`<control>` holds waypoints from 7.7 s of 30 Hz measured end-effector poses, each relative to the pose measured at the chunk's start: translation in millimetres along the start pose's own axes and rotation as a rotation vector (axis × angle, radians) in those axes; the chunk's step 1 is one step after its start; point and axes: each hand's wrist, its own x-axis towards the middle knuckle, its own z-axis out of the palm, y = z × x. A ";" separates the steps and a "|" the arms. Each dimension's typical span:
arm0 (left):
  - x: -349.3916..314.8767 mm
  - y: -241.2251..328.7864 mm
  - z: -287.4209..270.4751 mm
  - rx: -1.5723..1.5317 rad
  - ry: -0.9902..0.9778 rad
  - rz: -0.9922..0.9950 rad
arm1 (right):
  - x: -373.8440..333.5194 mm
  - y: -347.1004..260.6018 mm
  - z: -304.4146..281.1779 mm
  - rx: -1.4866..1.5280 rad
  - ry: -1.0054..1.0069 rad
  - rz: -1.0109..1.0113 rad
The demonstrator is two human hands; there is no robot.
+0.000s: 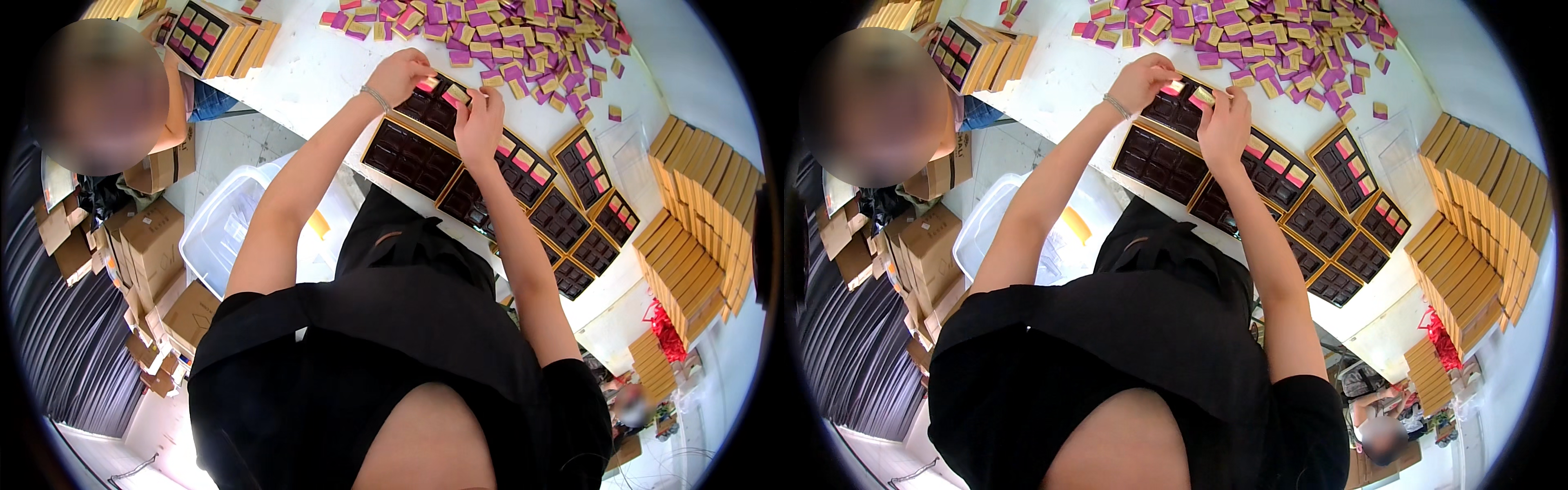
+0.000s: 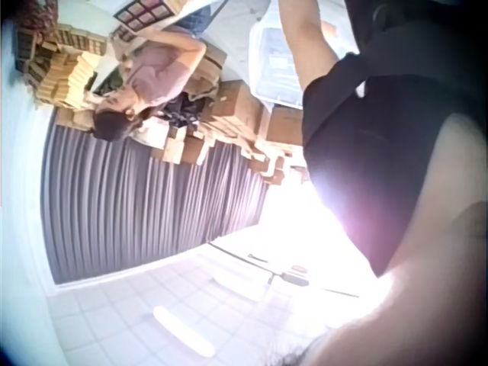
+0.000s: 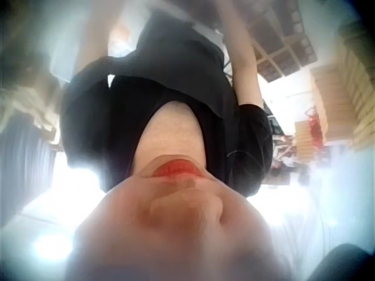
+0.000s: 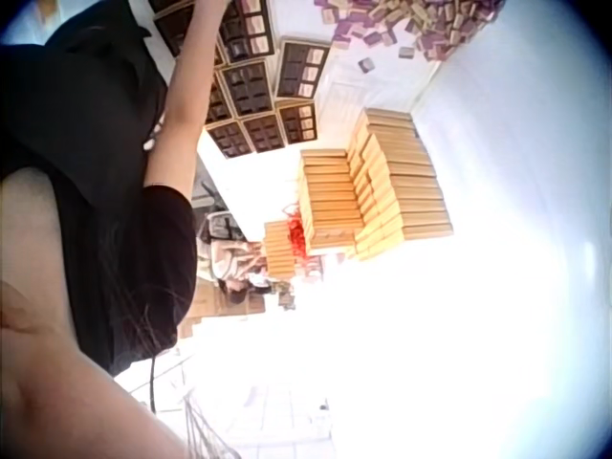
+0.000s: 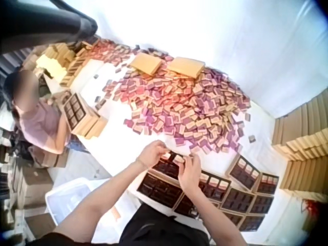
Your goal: The person places small pink and gold rectangular items into compartmentalized trays on a table, then stacks the filled trays. The person also moves a plastic bin and continues arranging the trays.
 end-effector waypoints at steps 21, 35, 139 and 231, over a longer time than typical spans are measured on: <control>37.7 -34.1 -17.0 0.300 0.252 0.022 | 67.8 16.0 -8.1 -0.064 -0.133 -0.386; 53.8 -64.0 -42.4 -0.027 0.080 -0.270 | 171.5 45.3 13.5 -0.109 0.048 -0.030; -139.4 92.5 18.9 0.392 -0.467 0.327 | -175.1 -6.4 -59.7 -0.295 -0.244 -0.020; -106.8 182.0 86.6 -0.375 -0.270 0.180 | -221.8 66.9 -140.1 -0.324 0.118 -0.026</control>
